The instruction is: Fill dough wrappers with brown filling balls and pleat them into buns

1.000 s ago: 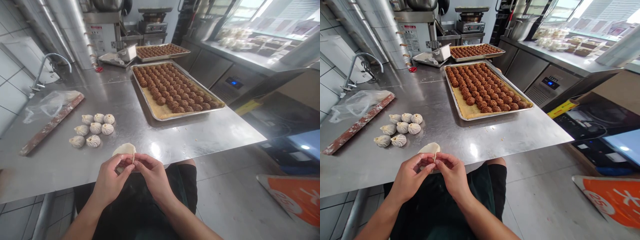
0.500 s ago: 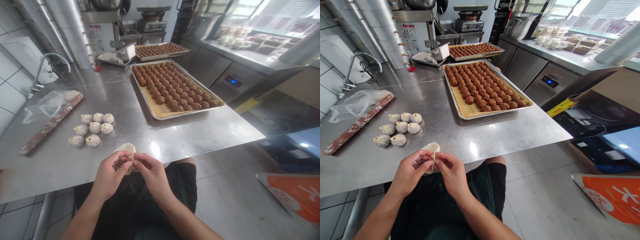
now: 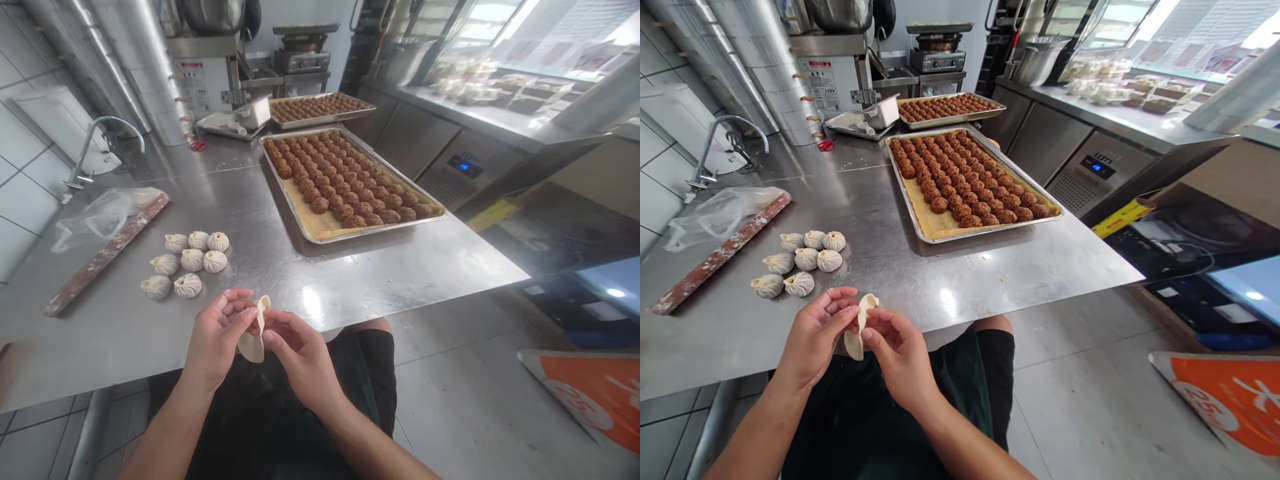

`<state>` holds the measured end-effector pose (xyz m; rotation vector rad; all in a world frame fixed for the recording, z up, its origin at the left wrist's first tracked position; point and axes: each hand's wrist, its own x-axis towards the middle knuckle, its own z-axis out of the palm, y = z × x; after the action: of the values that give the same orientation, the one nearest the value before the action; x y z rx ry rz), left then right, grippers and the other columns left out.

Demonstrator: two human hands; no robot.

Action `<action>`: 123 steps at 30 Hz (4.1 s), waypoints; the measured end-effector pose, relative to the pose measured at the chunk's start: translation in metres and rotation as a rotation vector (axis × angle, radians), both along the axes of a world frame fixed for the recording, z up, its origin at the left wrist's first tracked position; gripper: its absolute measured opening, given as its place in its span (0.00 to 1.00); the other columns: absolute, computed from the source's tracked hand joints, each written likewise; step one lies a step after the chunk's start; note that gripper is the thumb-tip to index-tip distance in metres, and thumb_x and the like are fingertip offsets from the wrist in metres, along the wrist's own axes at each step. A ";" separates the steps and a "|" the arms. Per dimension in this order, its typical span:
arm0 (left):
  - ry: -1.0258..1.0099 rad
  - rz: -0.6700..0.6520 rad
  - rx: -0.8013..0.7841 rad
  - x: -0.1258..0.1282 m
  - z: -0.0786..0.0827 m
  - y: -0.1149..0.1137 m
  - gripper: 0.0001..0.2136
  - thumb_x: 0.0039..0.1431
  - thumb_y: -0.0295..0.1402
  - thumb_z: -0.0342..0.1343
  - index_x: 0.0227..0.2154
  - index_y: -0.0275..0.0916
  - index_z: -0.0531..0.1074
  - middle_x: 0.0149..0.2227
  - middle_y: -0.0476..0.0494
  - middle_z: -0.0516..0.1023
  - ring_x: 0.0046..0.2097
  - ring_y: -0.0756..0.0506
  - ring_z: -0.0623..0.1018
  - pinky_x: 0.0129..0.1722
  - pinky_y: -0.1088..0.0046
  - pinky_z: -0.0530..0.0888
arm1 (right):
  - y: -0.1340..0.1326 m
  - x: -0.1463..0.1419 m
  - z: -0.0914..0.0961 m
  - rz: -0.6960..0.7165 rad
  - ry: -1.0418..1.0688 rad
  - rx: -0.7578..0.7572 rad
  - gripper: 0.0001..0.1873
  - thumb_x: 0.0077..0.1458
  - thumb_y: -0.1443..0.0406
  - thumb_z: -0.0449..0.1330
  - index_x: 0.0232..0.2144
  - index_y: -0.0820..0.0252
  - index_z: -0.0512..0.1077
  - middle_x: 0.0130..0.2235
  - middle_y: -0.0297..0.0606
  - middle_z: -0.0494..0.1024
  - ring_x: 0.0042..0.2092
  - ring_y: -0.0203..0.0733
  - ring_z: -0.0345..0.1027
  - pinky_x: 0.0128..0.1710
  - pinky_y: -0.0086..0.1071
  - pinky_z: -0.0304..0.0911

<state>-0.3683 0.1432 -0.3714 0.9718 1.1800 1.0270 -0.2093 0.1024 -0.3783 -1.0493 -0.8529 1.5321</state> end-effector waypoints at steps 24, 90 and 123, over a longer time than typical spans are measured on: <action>0.370 -0.128 0.237 0.004 0.037 -0.018 0.11 0.67 0.36 0.57 0.50 0.44 0.76 0.49 0.45 0.82 0.52 0.42 0.81 0.53 0.64 0.79 | 0.005 0.005 -0.001 0.078 0.258 -0.078 0.19 0.54 0.56 0.71 0.49 0.46 0.81 0.48 0.37 0.85 0.50 0.51 0.79 0.59 0.52 0.68; 0.817 -0.217 0.502 -0.009 0.011 -0.020 0.11 0.72 0.36 0.49 0.49 0.51 0.75 0.47 0.51 0.79 0.49 0.47 0.79 0.50 0.68 0.76 | -0.001 -0.013 -0.007 -0.167 -0.117 0.042 0.07 0.57 0.63 0.65 0.38 0.56 0.81 0.40 0.38 0.83 0.45 0.45 0.78 0.49 0.36 0.74; 0.782 -0.053 0.569 0.014 0.003 -0.030 0.10 0.74 0.35 0.43 0.43 0.45 0.70 0.41 0.46 0.78 0.42 0.45 0.80 0.41 0.68 0.77 | 0.009 -0.004 0.004 -0.195 -0.395 0.243 0.10 0.65 0.58 0.59 0.38 0.56 0.76 0.40 0.39 0.79 0.41 0.45 0.75 0.42 0.36 0.71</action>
<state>-0.3540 0.1131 -0.3688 1.9619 1.4964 0.9831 -0.2137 0.1110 -0.3748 -1.2322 -1.1394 1.0432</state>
